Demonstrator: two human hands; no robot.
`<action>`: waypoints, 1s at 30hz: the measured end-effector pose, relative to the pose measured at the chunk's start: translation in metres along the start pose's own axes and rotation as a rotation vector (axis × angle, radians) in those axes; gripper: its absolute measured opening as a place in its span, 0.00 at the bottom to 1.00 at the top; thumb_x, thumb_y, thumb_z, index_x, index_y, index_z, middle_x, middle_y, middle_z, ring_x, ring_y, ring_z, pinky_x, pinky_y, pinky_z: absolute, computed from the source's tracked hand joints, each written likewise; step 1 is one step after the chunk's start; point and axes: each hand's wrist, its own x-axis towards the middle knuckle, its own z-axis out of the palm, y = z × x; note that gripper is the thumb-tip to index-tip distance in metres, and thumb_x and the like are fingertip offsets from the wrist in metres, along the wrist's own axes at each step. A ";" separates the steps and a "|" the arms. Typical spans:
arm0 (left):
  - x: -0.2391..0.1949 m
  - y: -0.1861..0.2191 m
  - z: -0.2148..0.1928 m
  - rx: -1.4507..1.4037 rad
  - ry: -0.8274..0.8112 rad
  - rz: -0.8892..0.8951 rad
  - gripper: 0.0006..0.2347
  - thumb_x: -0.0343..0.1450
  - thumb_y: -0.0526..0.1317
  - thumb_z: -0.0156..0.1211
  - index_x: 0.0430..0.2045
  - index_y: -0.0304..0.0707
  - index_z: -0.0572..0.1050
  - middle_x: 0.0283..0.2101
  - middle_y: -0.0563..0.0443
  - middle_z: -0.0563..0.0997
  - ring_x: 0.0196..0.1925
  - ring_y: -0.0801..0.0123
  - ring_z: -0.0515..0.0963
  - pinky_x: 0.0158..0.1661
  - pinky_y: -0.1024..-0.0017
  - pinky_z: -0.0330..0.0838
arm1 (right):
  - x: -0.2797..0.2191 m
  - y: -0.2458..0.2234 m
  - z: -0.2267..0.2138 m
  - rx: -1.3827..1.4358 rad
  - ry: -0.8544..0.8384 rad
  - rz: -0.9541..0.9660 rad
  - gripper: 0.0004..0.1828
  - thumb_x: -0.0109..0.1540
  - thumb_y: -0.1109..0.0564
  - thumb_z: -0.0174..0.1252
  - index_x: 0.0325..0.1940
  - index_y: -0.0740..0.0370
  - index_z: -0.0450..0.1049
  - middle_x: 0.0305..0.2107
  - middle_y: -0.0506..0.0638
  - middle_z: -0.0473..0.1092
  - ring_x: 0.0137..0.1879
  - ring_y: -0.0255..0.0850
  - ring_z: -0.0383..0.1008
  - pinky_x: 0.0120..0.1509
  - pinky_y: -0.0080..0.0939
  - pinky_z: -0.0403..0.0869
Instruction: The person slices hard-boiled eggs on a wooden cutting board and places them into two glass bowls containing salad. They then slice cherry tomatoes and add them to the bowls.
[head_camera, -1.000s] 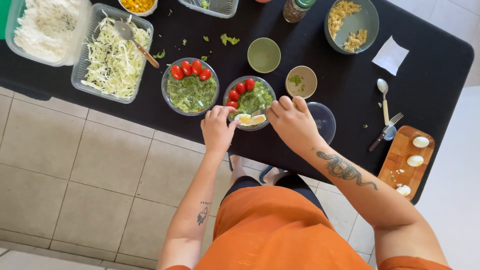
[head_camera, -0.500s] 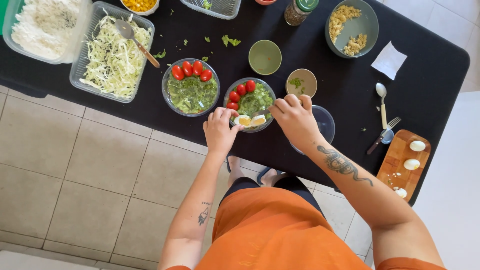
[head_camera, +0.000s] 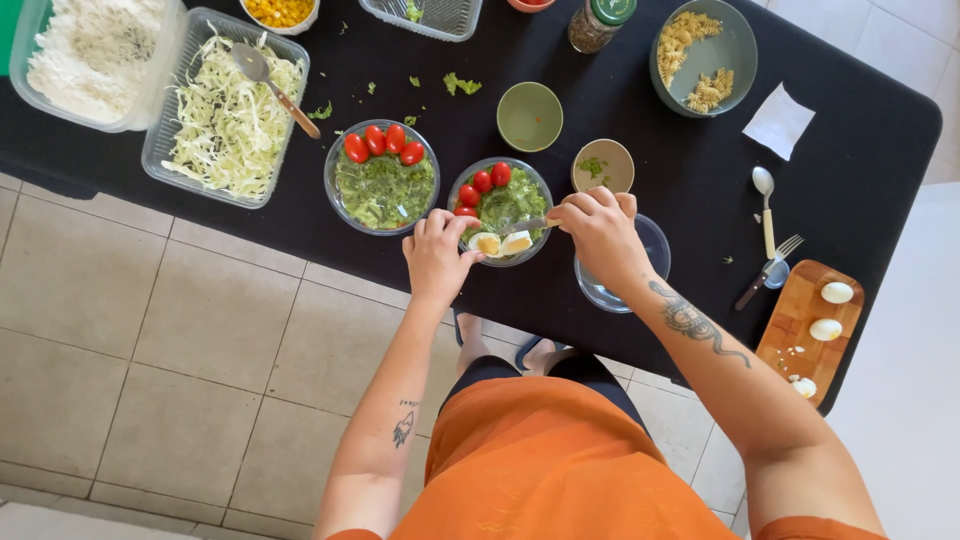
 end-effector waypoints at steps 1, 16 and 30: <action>0.001 0.002 -0.003 0.000 0.001 0.002 0.17 0.58 0.48 0.67 0.38 0.65 0.70 0.40 0.65 0.64 0.48 0.67 0.66 0.46 0.64 0.63 | -0.001 0.002 0.003 -0.001 0.001 0.001 0.04 0.61 0.52 0.51 0.40 0.46 0.69 0.34 0.38 0.66 0.45 0.35 0.62 0.48 0.38 0.54; 0.001 -0.002 0.003 0.121 0.047 0.159 0.12 0.59 0.48 0.64 0.33 0.69 0.71 0.36 0.68 0.64 0.46 0.73 0.64 0.46 0.63 0.57 | 0.010 0.003 0.014 -0.074 0.022 -0.094 0.01 0.62 0.53 0.49 0.37 0.46 0.66 0.33 0.37 0.65 0.44 0.34 0.62 0.49 0.38 0.54; -0.009 0.004 0.004 0.120 0.142 0.124 0.18 0.57 0.47 0.66 0.40 0.64 0.71 0.40 0.65 0.66 0.47 0.72 0.64 0.44 0.63 0.58 | 0.016 0.020 0.011 0.144 -0.037 -0.076 0.08 0.55 0.51 0.58 0.38 0.43 0.69 0.34 0.37 0.67 0.43 0.37 0.65 0.46 0.38 0.56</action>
